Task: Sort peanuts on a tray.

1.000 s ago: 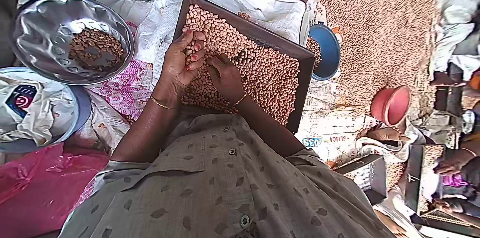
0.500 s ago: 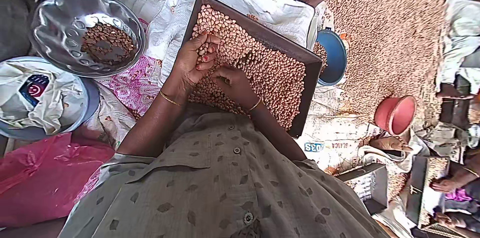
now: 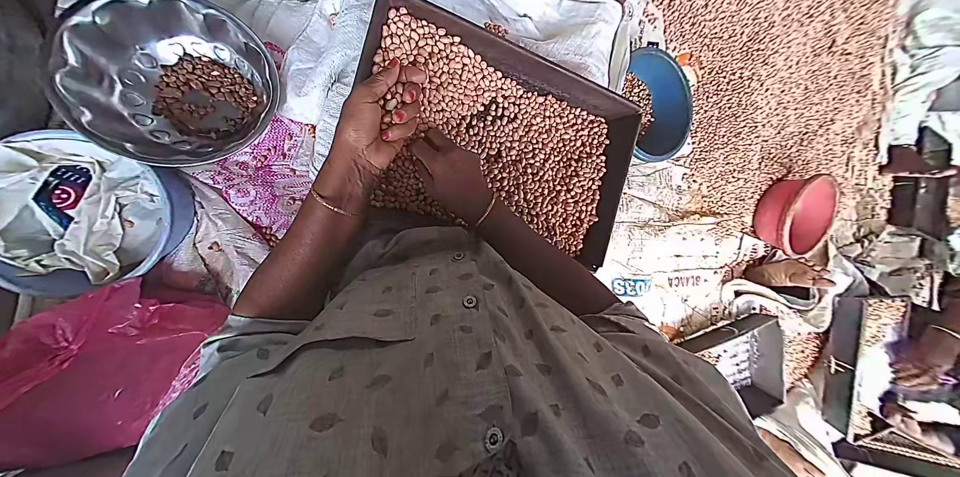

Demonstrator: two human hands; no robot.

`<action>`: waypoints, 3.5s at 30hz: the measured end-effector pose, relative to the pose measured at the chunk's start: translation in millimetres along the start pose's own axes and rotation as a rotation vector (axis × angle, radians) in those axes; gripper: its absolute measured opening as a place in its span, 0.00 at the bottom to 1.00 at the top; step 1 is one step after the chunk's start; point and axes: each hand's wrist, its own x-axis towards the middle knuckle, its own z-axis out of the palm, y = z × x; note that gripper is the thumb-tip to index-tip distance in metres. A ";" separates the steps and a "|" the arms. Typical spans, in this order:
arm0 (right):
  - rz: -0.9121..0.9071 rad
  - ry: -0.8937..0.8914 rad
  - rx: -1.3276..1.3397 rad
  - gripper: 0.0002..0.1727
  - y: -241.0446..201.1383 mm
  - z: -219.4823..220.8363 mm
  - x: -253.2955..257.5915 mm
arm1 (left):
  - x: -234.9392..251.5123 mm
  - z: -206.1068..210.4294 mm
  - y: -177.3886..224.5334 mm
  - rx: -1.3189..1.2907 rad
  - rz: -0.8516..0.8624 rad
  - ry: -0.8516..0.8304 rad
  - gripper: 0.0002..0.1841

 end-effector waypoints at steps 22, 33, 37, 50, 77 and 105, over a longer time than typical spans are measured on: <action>0.041 -0.249 0.062 0.15 0.1 -17.2 -1.1 | 1.7 -3.1 -2.8 0.064 0.010 -0.012 0.26; 0.121 -0.257 0.212 0.17 2.3 -24.9 1.6 | 0.6 -8.6 -5.4 0.083 0.007 -0.041 0.25; 0.289 0.112 0.331 0.11 19.3 -33.3 0.6 | -2.4 -7.8 -7.6 0.206 -0.059 -0.008 0.28; 0.257 0.545 0.567 0.11 93.9 -116.1 -71.9 | 3.4 -8.2 -9.0 0.356 -0.225 -0.308 0.20; 0.581 0.475 0.702 0.08 122.8 -81.9 -175.3 | -5.1 -16.5 -10.4 0.290 -0.054 -0.115 0.20; 0.252 0.482 0.683 0.11 111.9 -95.2 -33.5 | 8.2 7.5 -28.8 0.586 -0.411 -0.400 0.24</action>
